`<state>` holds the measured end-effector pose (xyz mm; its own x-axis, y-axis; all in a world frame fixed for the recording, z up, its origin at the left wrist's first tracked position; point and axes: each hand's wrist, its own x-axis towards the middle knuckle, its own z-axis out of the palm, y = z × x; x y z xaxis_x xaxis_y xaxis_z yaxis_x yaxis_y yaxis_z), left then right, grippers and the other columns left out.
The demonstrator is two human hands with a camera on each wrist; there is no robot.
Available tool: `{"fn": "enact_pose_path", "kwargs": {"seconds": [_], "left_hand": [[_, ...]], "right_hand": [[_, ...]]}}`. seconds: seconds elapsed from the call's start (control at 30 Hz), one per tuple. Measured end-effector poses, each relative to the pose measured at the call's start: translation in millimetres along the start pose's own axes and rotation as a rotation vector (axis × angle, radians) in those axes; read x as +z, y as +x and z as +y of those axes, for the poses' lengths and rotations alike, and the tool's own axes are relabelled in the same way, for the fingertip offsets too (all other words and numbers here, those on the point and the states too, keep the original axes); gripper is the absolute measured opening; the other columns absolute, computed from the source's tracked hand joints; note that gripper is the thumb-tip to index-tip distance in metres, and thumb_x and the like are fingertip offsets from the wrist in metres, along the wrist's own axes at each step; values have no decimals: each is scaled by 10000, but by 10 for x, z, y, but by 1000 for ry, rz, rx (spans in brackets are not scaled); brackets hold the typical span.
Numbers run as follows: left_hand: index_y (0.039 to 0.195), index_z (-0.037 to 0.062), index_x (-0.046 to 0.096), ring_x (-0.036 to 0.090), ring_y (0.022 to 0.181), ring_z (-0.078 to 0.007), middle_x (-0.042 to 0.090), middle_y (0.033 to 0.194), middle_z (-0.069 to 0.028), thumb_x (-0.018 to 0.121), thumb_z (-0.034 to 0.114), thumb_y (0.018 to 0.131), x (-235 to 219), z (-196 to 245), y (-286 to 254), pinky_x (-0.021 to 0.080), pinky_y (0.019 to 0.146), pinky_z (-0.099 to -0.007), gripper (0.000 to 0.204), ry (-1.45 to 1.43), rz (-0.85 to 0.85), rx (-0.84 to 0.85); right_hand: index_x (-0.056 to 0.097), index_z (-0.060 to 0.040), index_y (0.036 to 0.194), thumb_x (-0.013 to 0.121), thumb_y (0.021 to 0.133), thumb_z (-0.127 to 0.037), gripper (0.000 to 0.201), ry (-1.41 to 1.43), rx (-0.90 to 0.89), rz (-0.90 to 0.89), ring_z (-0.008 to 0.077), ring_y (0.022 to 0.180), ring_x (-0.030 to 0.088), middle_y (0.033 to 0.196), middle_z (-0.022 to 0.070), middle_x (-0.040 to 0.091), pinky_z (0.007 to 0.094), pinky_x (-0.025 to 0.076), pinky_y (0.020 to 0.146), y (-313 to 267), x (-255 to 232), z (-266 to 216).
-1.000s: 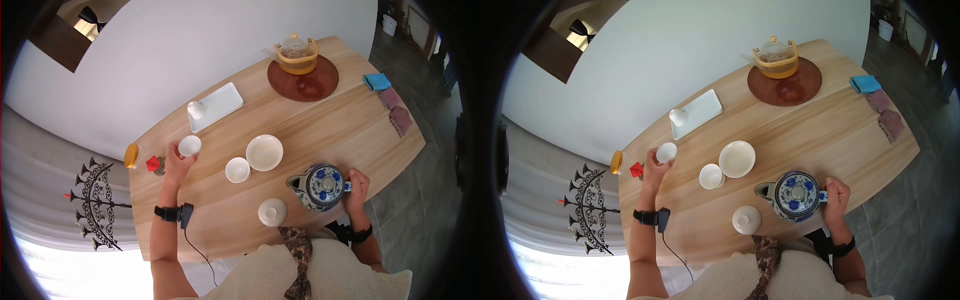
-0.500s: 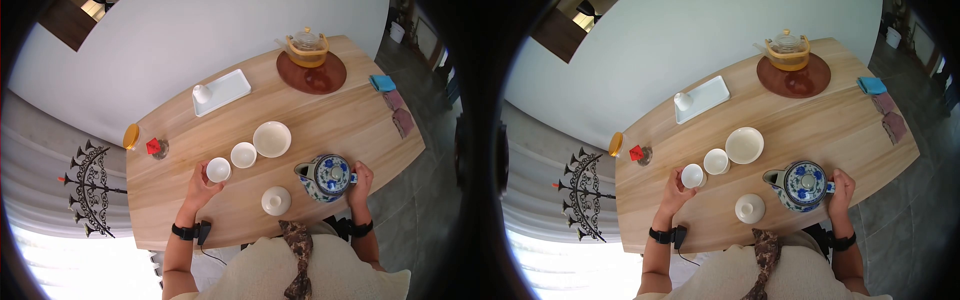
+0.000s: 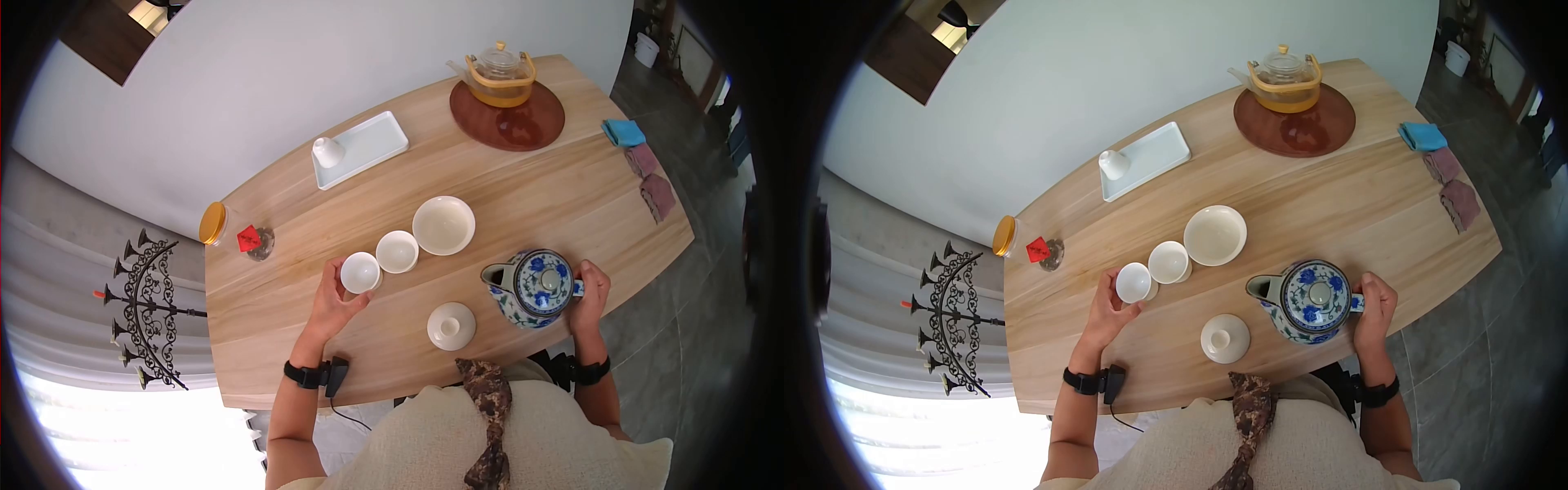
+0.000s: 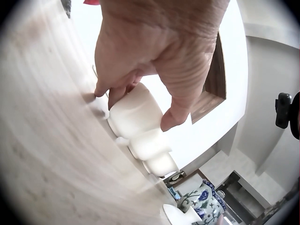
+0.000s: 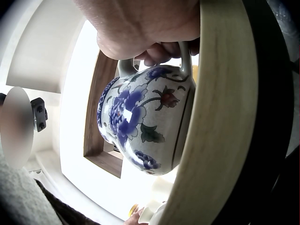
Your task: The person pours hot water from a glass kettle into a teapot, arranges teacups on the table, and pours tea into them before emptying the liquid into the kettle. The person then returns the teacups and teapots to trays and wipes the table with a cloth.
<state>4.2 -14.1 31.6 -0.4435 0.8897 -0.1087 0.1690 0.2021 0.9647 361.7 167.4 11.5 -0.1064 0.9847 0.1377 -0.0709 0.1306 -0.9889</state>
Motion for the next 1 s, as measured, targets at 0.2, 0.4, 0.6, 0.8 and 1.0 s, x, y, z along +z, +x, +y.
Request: {"fn": "enact_pose_path", "kwargs": {"seconds": [0.2,0.4,0.6,0.8,1.0], "left_hand": [[1298,21,305,448,1222,-232,427,1325,-149,685,105,813,-229,187,160,353,1030,-334,623,-71,4,152],[1315,23,365,526,1159,-264,471,1298,-163,582,113,887,-547,845,999,448,932,-324,488,255,184,143],[1279,62,452,448,1225,-330,439,1319,-193,579,-6,791,-681,638,2147,411,987,-427,508,1140,141,463],[1242,153,503,385,1293,-289,452,1326,-116,615,-56,703,-627,272,2611,335,1044,-483,589,1864,20,485],[1190,155,522,452,1221,-267,516,1254,-71,655,12,709,-665,403,2486,310,1056,-496,519,1961,95,398]], "right_hand": [[421,-30,614,467,928,-185,353,11,-9,-16,61,579,362,597,-15,407,250,287,535,18,-28,32],[420,-32,606,468,928,-184,359,0,0,-9,63,574,369,595,-11,416,253,289,530,22,-14,-3],[436,-30,598,464,929,-199,372,2,33,-2,66,564,374,583,-10,421,253,288,526,2,-66,42],[446,-26,599,465,929,-206,376,7,71,-15,67,561,372,580,-8,424,254,285,522,-9,-63,-20],[445,-23,597,470,928,-200,376,13,72,-29,67,558,365,578,-7,424,256,280,518,-14,-52,-26]]}}
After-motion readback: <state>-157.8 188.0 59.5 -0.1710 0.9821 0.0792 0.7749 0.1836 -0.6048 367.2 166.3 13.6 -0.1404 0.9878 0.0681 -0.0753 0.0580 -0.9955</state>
